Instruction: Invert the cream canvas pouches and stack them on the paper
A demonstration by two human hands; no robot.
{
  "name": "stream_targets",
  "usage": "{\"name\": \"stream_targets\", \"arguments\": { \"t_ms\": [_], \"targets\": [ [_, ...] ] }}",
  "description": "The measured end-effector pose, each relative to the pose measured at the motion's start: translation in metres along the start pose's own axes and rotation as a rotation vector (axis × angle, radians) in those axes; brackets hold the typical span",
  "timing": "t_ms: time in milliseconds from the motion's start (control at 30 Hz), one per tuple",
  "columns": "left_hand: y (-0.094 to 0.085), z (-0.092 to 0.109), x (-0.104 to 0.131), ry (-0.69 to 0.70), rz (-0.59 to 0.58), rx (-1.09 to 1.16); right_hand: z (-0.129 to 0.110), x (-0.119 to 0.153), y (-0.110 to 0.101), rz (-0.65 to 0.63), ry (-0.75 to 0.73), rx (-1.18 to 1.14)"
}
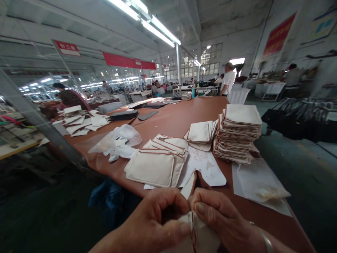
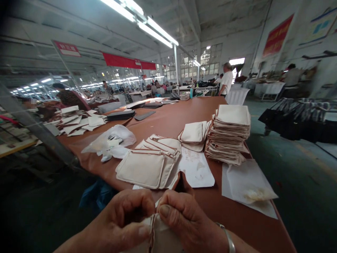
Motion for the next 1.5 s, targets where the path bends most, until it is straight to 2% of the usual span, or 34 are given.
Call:
{"name": "stream_targets", "arguments": {
  "t_ms": [100, 167, 267, 400, 467, 600, 700, 767, 967, 1067, 1267, 1400, 1500],
  "targets": [
    [-0.007, 0.007, -0.006, -0.031, 0.039, -0.116, -0.004, -0.006, -0.005, 0.007, -0.007, 0.129],
    [-0.009, 0.007, -0.014, -0.048, 0.041, -0.087, -0.006, -0.009, -0.009, 0.000, -0.012, 0.270],
    [-0.006, -0.003, -0.029, -0.121, 0.079, 0.182, -0.007, -0.015, -0.017, -0.002, -0.049, 0.443],
    [0.005, -0.025, -0.048, -0.180, 0.236, 0.649, 0.000, -0.023, -0.033, 0.044, -0.118, 0.599],
    [0.008, -0.034, -0.055, -0.191, 0.245, 0.695, 0.005, -0.025, -0.041, 0.034, -0.086, 0.555],
    [0.000, -0.035, -0.064, -0.160, 0.123, 0.423, 0.013, -0.027, -0.054, 0.039, 0.009, 0.378],
    [-0.010, -0.028, -0.071, -0.155, 0.087, 0.212, 0.015, -0.028, -0.060, 0.056, 0.026, 0.334],
    [-0.015, -0.027, -0.076, -0.191, 0.086, 0.192, 0.017, -0.030, -0.063, 0.057, 0.031, 0.293],
    [-0.014, -0.033, -0.087, -0.263, -0.001, 0.319, 0.019, -0.033, -0.071, 0.057, 0.098, 0.150],
    [-0.013, -0.031, -0.092, -0.256, 0.042, 0.210, 0.017, -0.035, -0.074, 0.066, 0.095, 0.145],
    [-0.014, -0.014, -0.095, -0.096, 0.173, -0.299, 0.017, -0.042, -0.077, 0.094, 0.167, 0.213],
    [-0.018, -0.016, -0.097, -0.052, 0.176, -0.471, 0.015, -0.043, -0.077, 0.192, 0.145, 0.297],
    [-0.020, -0.018, -0.098, -0.123, 0.104, -0.480, 0.016, -0.042, -0.075, 0.244, 0.137, 0.288]
  ]
}}
Point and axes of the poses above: each hand's wrist, its own x-axis away from the middle knuckle, its own y-axis out of the palm, z = x × y, the point moved 2 cm from there along -x, towards the middle knuckle, and after that the axes turned 1 degree about -y, right-handed, at the moved point
